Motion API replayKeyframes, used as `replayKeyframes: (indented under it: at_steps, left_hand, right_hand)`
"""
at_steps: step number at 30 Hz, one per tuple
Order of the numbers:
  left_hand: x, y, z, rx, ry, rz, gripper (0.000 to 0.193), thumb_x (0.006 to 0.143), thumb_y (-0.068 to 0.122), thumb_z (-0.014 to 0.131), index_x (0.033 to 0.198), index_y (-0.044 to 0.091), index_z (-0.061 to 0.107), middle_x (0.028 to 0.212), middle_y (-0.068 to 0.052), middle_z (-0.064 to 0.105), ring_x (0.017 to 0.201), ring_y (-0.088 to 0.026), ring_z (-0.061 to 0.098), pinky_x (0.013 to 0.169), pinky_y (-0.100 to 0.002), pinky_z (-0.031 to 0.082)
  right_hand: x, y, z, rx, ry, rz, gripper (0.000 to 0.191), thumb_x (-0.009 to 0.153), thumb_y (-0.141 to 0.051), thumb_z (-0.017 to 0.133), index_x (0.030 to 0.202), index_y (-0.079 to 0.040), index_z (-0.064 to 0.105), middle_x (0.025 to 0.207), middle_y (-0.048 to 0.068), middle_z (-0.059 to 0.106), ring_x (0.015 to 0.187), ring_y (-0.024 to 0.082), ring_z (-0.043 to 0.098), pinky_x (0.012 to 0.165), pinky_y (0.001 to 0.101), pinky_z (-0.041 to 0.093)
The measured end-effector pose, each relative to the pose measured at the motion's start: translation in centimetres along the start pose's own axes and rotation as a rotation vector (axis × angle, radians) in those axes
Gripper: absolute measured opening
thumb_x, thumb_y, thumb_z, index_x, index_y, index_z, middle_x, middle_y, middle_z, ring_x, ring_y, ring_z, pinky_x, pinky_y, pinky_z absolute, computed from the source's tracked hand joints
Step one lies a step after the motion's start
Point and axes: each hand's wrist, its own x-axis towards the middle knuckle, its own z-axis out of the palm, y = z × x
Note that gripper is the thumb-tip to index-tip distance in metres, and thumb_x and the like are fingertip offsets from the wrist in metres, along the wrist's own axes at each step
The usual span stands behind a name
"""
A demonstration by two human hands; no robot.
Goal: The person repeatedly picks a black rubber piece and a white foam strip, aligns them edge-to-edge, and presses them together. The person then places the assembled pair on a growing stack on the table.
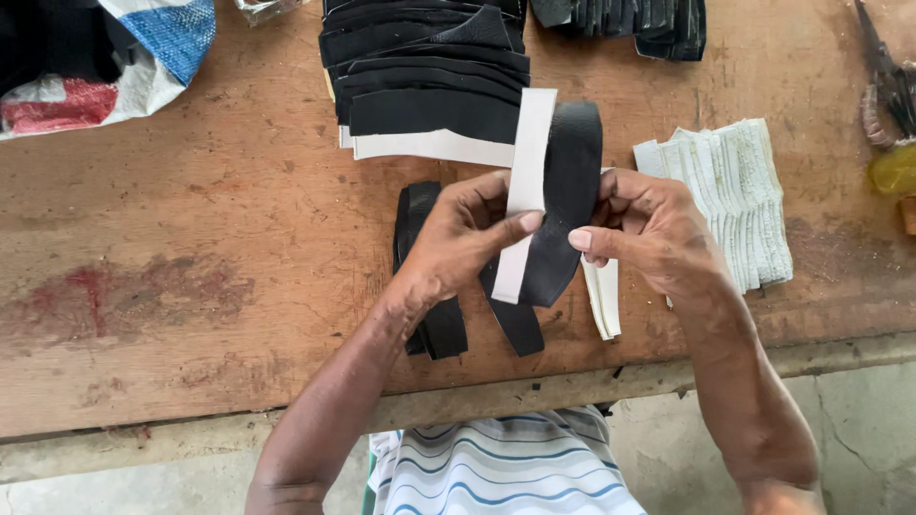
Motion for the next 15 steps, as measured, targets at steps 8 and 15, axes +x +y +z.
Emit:
replayKeyframes:
  at_steps: [8,15]
  left_hand:
    - [0.3,-0.3,0.1,0.031,0.049,0.034,0.036,0.089,0.007,0.078,0.123,0.0,0.068,0.107,-0.008,0.076,0.098,-0.013,0.074,0.09,-0.029,0.065]
    - [0.9,-1.1,-0.3,-0.125,0.153,-0.058,0.031,0.087,0.004,0.079,0.117,-0.001,0.071,0.103,-0.011,0.077,0.094,-0.015,0.074,0.088,-0.03,0.065]
  right_hand:
    - [1.6,-0.1,0.0,-0.169,0.023,0.14,0.027,0.08,-0.013,0.084,0.101,0.003,0.076,0.085,0.013,0.078,0.066,0.015,0.072,0.052,0.0277,0.061]
    - [1.8,0.2,1.5,-0.173,0.118,0.061,0.024,0.086,-0.014,0.08,0.106,-0.003,0.077,0.091,0.011,0.079,0.075,0.013,0.074,0.06,0.0253,0.063]
